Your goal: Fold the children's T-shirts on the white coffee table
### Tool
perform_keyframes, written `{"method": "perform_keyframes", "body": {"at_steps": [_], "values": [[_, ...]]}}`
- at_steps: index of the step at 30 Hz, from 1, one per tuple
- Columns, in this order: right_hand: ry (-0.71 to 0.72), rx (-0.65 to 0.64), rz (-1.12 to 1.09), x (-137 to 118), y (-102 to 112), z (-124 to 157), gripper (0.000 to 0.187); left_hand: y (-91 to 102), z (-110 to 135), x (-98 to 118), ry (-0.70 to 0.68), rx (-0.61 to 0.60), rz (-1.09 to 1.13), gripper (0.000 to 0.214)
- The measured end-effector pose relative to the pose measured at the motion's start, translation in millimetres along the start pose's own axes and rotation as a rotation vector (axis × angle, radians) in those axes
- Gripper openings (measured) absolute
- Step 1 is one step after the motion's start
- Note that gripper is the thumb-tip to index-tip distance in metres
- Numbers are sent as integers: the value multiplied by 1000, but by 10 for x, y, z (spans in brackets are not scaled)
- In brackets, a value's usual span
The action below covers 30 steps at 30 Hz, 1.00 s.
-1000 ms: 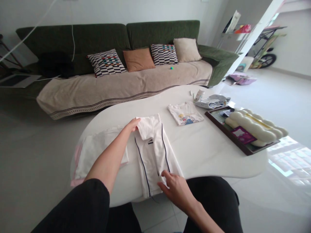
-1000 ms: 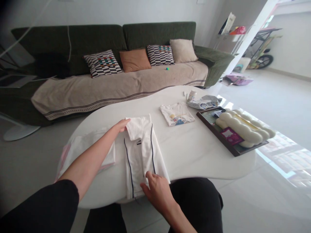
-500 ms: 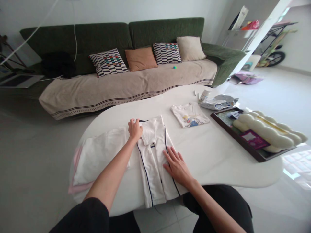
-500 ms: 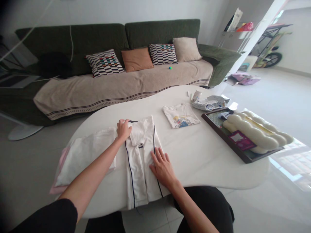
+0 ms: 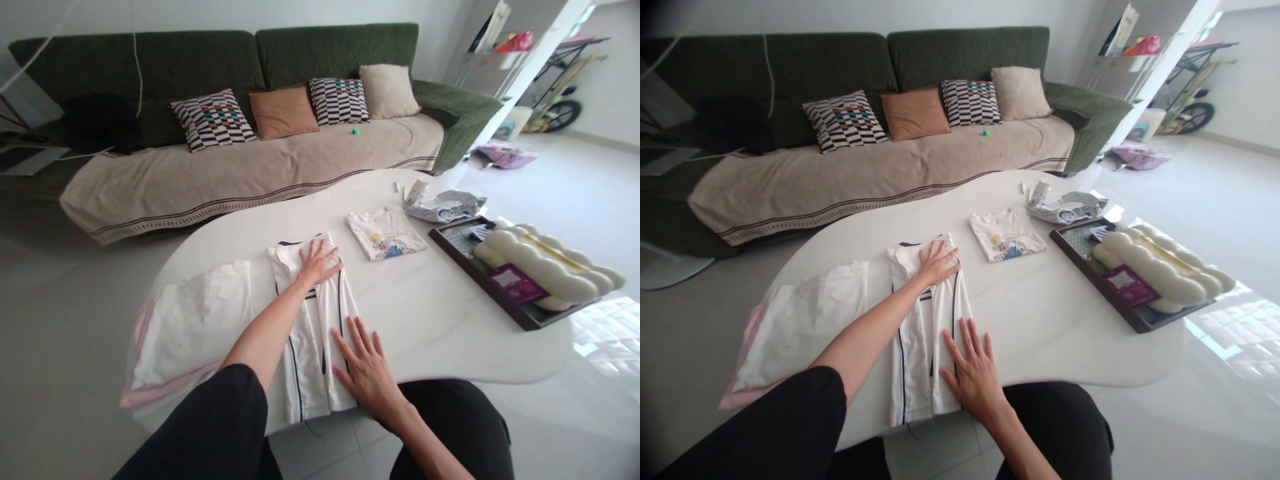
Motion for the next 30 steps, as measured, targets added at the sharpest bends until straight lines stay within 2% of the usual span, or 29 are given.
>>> {"method": "perform_keyframes", "body": {"at_steps": [4,7,9,12,15,17,19,20,22,25,27,28,30], "values": [[50,-68,-26,-29,107,242,62,135,-46,-8,21,-92,30,65],[71,-110,-47,-31,223,336,66,340,62,-17,-41,21,4,63],[96,-113,-55,-62,262,367,73,397,214,-68,-78,77,-43,65],[154,-109,-47,-152,199,415,84,287,403,-251,-7,-12,-86,65],[160,-58,26,-195,75,469,81,205,413,-366,53,-76,-100,64],[172,-18,77,-187,20,501,83,240,394,-326,66,-112,-98,65],[199,2,100,-150,3,521,86,364,492,-178,42,-100,-87,66],[210,6,102,-121,7,526,87,446,619,-65,0,-70,-71,68],[229,7,90,-53,37,529,87,587,1059,202,-148,-4,-14,72],[261,1,53,27,92,529,82,554,2009,501,-348,-102,80,81],[269,4,32,55,115,532,78,414,2564,525,-327,-184,71,88],[273,6,24,59,120,538,76,341,2766,501,-288,-195,47,83],[290,-2,9,42,122,574,73,217,3019,436,-200,-191,5,79]]}}
Point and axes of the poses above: each hand's wrist, its own z-axis away from the middle knuckle, its own y-axis out of the back of the hand, x = y × z, the point moved 5 cm from there along -z, towards the middle knuckle, and after that the axes turned 6 degrees about x, right-handed, at the moved point
